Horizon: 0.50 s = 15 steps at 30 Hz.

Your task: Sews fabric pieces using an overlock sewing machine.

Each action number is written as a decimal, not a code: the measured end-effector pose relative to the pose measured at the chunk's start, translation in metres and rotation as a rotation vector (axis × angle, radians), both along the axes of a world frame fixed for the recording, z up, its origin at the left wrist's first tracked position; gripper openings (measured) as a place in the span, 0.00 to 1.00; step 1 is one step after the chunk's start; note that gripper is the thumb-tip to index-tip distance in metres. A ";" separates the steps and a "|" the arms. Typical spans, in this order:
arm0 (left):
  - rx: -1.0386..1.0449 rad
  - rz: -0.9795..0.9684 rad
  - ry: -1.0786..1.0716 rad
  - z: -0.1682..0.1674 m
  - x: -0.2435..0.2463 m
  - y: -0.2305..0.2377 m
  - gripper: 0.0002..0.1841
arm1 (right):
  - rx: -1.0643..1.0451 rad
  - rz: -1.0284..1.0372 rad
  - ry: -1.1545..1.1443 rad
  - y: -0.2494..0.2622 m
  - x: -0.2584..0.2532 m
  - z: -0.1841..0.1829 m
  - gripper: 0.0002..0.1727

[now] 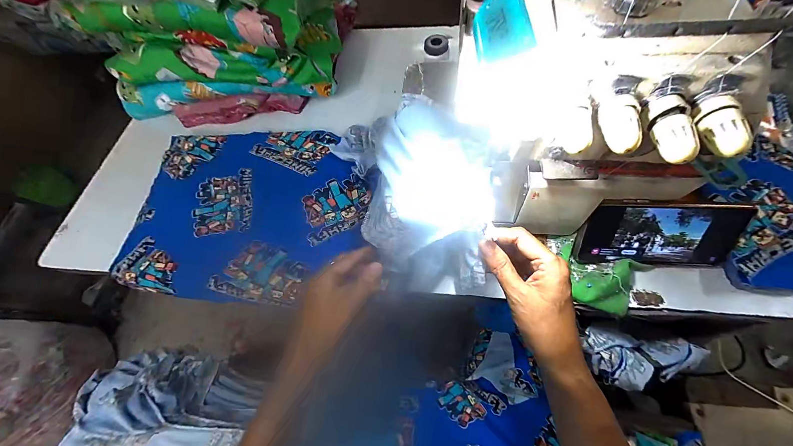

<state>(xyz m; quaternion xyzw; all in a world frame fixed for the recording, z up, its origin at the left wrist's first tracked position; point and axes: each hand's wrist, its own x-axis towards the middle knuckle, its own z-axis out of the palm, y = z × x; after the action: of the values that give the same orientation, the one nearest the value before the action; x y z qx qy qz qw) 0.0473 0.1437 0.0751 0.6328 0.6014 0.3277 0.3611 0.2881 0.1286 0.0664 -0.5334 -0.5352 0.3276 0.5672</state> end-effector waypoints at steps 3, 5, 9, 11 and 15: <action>0.133 0.057 0.132 -0.012 0.024 0.001 0.23 | -0.031 0.007 0.045 -0.001 0.000 0.003 0.07; 0.178 0.069 0.181 -0.016 0.035 0.006 0.23 | -0.050 0.025 0.065 -0.001 -0.001 0.006 0.07; 0.137 0.072 -0.102 -0.020 0.037 0.005 0.13 | -0.062 0.050 0.146 -0.002 0.001 0.007 0.05; 0.030 0.124 -0.454 -0.014 0.037 -0.006 0.17 | -0.073 0.061 0.185 -0.004 0.002 0.006 0.05; 0.045 0.321 -0.687 -0.003 0.041 -0.024 0.14 | -0.104 0.067 0.265 -0.005 -0.004 0.004 0.07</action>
<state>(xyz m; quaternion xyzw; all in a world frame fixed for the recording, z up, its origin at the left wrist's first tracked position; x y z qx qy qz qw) 0.0881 0.1194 0.0726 0.3916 0.5293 0.5864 0.4719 0.2845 0.1233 0.0704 -0.4962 -0.4553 0.4413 0.5931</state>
